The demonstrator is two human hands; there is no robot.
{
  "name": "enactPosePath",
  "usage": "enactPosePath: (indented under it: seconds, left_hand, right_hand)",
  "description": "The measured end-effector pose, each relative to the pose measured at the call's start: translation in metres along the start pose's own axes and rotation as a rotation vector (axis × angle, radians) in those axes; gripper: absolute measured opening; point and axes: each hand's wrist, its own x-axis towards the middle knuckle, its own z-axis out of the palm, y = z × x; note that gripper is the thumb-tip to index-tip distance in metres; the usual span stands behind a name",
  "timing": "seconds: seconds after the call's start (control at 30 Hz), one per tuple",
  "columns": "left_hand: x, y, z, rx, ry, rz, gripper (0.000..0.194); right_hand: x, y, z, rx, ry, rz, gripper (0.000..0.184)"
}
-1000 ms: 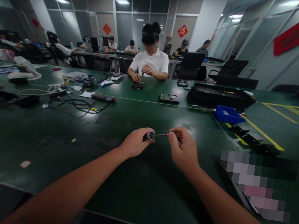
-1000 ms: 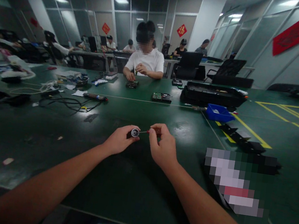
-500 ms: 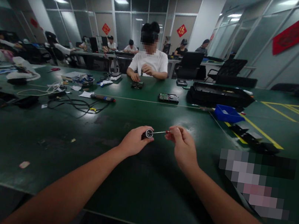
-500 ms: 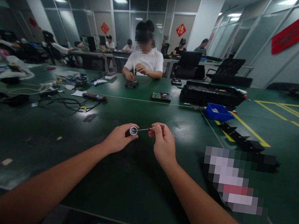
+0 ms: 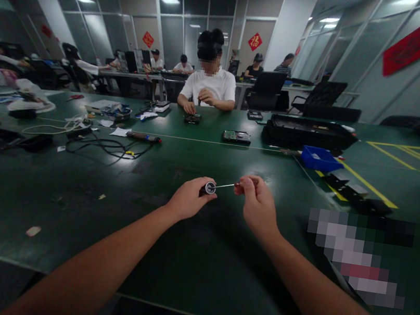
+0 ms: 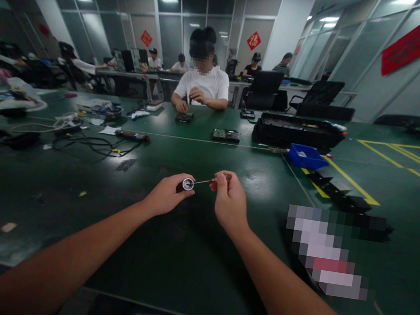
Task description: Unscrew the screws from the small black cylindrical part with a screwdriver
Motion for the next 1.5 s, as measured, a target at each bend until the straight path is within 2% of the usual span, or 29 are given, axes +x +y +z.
enactPosePath:
  seconds: [0.2,0.37,0.43,0.57,0.67,0.77,0.9,1.03,1.1,1.17,1.27,1.5]
  left_hand:
    - [0.000,-0.001,0.000,0.005,0.003,-0.005,0.026]
    - [0.000,-0.003,0.000,-0.006,0.002,-0.016,0.028]
    - [0.000,-0.004,0.000,-0.008,0.003,-0.013,0.028]
    - [0.000,-0.006,0.002,-0.007,0.017,-0.007,0.027]
    - [0.001,-0.009,0.003,-0.010,0.024,0.001,0.027]
    - [0.001,-0.010,0.003,-0.020,0.028,-0.003,0.028]
    - [0.000,-0.008,0.002,0.001,0.022,0.002,0.031]
    - [0.000,-0.005,0.002,0.025,-0.038,0.051,0.028]
    - [0.000,-0.005,0.002,0.039,-0.040,0.048,0.027]
    - [0.000,-0.006,0.002,0.047,-0.028,0.024,0.026]
    - [0.001,-0.007,0.002,0.040,-0.026,-0.010,0.026]
    - [0.000,-0.004,0.003,0.020,-0.001,-0.002,0.030]
  right_hand:
    - [-0.003,-0.014,-0.004,-0.183,-0.045,-0.072,0.029]
    - [-0.005,-0.019,-0.009,-0.463,-0.012,-0.136,0.046]
    - [-0.005,-0.017,-0.009,-0.487,-0.013,-0.162,0.045]
    - [-0.006,-0.015,-0.008,-0.407,-0.120,-0.237,0.020]
    - [-0.007,-0.018,-0.009,-0.362,-0.237,-0.284,0.019]
    - [-0.009,-0.020,-0.008,-0.353,-0.248,-0.251,0.020]
    - [-0.007,-0.014,-0.004,-0.040,-0.169,-0.101,0.020]
    - [0.004,0.001,0.000,0.233,-0.050,0.110,0.024]
    - [0.009,0.008,-0.001,0.411,-0.003,0.269,0.026]
    - [0.012,0.012,-0.002,0.498,0.040,0.324,0.026]
    - [0.011,0.011,-0.002,0.441,0.094,0.229,0.024]
    - [0.002,0.006,0.001,0.127,-0.002,0.049,0.026]
